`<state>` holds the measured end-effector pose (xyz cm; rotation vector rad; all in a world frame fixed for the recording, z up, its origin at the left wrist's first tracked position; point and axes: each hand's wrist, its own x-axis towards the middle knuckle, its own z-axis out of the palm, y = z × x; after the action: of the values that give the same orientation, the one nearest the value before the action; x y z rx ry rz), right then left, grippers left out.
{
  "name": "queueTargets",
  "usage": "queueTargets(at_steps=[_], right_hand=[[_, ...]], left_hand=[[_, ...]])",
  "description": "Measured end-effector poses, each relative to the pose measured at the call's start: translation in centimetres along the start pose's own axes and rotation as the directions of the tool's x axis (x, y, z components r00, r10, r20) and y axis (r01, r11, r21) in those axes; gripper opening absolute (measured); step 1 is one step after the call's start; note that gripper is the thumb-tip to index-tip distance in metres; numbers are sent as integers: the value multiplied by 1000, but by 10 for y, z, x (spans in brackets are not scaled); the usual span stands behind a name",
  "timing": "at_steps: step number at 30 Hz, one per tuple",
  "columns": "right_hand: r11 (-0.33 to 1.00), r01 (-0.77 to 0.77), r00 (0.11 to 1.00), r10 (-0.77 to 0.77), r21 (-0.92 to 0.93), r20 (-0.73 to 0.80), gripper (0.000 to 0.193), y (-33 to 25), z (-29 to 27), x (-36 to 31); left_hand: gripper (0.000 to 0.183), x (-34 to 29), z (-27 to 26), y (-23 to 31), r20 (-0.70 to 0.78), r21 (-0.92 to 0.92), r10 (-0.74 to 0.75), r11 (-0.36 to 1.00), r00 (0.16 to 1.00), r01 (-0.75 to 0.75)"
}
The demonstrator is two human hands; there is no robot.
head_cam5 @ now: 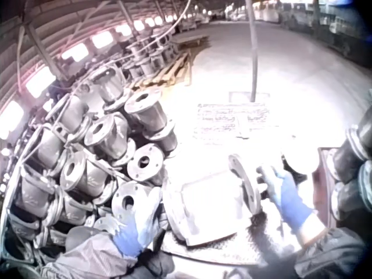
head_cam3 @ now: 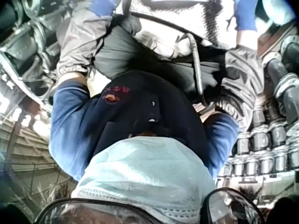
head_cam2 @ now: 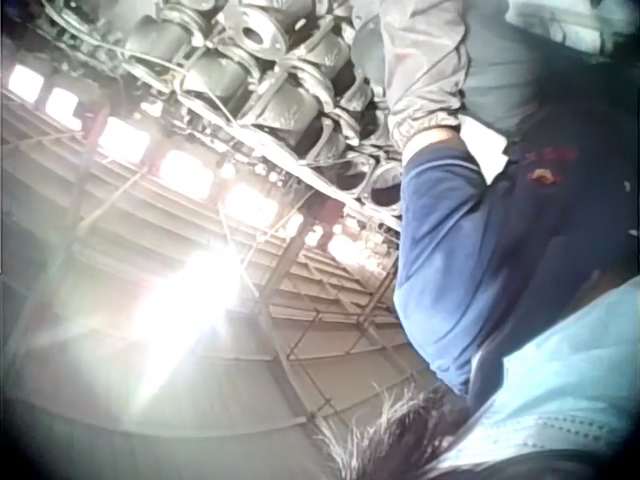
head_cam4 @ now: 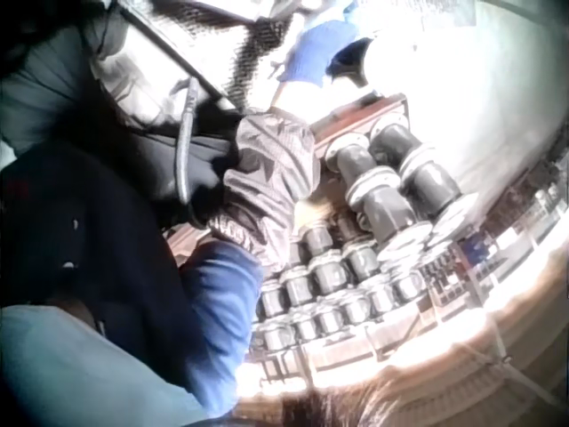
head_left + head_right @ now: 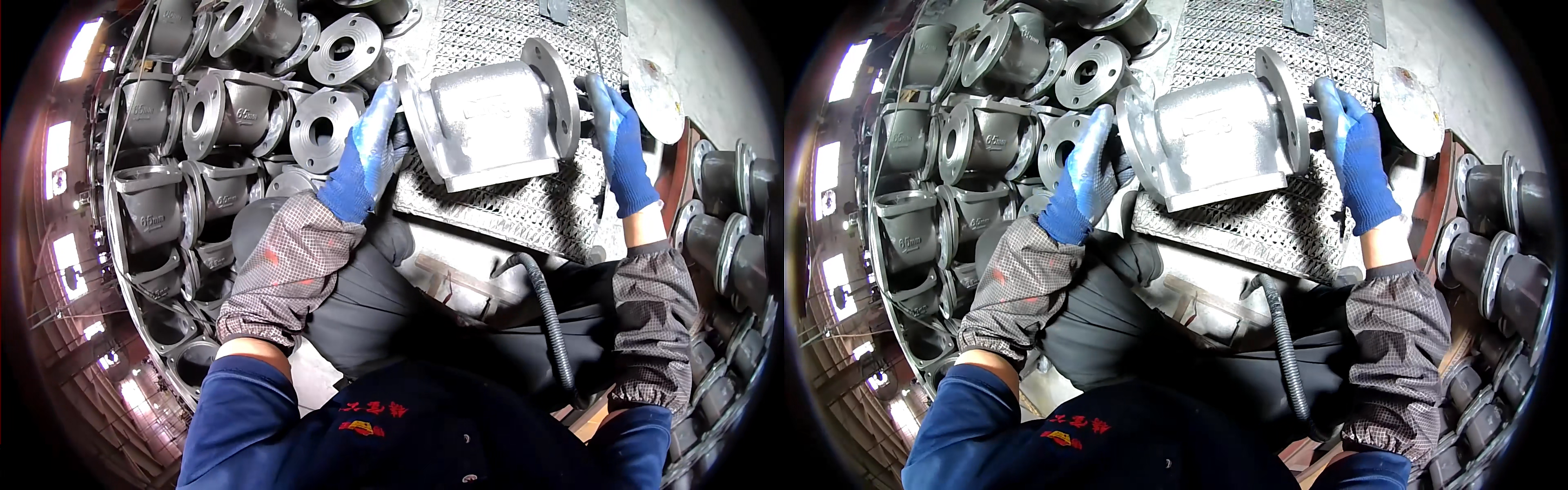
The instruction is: The person uses a pneumatic grinding tool and a metal pick to remove debris and smooth the interior and exterior surfaces of a metal casting.
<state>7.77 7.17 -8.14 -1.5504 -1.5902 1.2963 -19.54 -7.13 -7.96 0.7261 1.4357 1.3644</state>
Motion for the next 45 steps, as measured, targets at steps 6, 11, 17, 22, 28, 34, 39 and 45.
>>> queueTargets(at_steps=[6,11,17,22,28,34,39,45], right_hand=[[975,105,993,-113,195,30,57,4,11,-5],[969,-54,995,33,240,91,46,-4,8,-29],[958,-268,950,246,104,191,42,-15,-11,-80],[982,-120,964,81,144,252,40,-20,-42,-93],[895,287,769,-3,-341,639,31,-9,-30,-140],[635,476,646,217,-609,732,46,49,18,-157],[493,547,447,511,-676,734,42,109,50,-169],[614,454,457,462,-646,760,33,121,59,-161]], left_hand=[[42,6,32,18,-31,242,-5,970,1000,12],[50,25,24,12,-72,223,-60,972,996,75],[36,22,-17,-2,377,775,367,379,851,-506],[42,25,-57,-21,45,700,-133,712,990,64],[49,-32,-29,6,-63,960,-382,231,922,161],[47,-84,1,-9,135,977,-459,208,878,-42],[61,-127,33,-9,137,869,-615,450,776,203],[58,-150,25,-32,111,505,-616,711,780,489]])
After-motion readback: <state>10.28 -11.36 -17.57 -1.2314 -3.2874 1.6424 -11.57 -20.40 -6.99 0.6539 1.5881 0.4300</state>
